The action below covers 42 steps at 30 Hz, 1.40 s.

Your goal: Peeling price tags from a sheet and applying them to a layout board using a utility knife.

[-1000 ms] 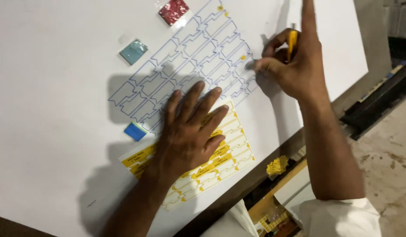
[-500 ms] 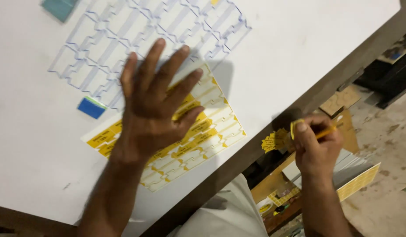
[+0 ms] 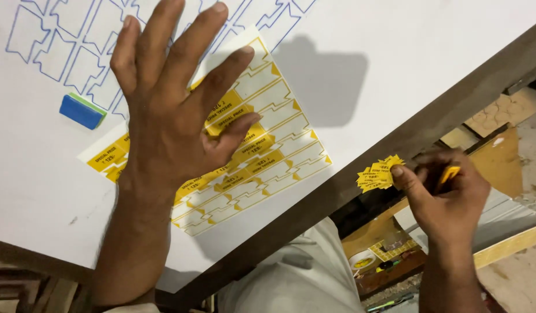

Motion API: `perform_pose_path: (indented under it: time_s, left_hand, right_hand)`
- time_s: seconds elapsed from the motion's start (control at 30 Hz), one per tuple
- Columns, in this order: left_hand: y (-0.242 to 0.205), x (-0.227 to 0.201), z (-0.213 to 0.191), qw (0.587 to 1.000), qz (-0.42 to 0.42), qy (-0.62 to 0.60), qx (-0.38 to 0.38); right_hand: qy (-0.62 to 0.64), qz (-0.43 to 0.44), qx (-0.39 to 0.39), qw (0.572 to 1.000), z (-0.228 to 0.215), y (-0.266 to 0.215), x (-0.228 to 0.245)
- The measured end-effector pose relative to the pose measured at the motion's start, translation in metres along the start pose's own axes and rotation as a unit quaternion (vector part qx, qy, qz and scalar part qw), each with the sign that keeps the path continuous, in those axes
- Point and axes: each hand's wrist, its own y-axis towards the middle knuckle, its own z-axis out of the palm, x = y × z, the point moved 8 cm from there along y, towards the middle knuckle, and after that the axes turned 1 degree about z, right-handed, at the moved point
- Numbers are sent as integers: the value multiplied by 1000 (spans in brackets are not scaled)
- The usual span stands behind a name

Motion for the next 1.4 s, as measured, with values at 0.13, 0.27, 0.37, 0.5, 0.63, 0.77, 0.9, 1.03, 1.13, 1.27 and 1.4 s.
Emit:
perform_pose_path:
  time_s: [0.13, 0.27, 0.37, 0.5, 0.63, 0.77, 0.9, 1.03, 1.13, 1.27, 1.4]
  left_hand:
    - [2, 2, 0, 1000, -12, -2, 0]
    - [-4, 4, -1, 1000, -7, -12, -5]
    - [-5, 7, 1, 1000, -2, -24, -9]
    - [-11, 8, -1, 999, 17, -24, -29]
    - [-13, 10, 1, 999, 16, -32, -22]
    - [-12, -11, -2, 999, 14, 8, -47]
    - [-21, -34, -24, 990, -38, 94, -100]
    - [-60, -58, -15, 996, -27, 1, -80]
    - [-83, -63, 10, 993, -62, -63, -77]
    - [-94, -54, 25, 983, -116, -70, -124]
    - [-102, -51, 29, 979, -123, -71, -144]
  right_hand:
    - [-163, -30, -39, 985, 0, -9, 20]
    - [-80, -122, -69, 987, 11, -20, 41]
    - [-27, -112, -82, 990, 26, -28, 48]
    - [-198, -240, -14, 950, 46, -51, 55]
    - [-262, -234, 4, 936, 69, -39, 90]
    - [-237, -228, 53, 943, 77, -34, 102]
    - [-269, -284, 117, 913, 101, -28, 130]
    - [-255, -313, 126, 906, 109, -24, 137]
    - [-254, -335, 137, 897, 114, -22, 145]
    - [-278, -337, 148, 887, 121, -20, 147]
    - [-270, -342, 148, 888, 122, -21, 143]
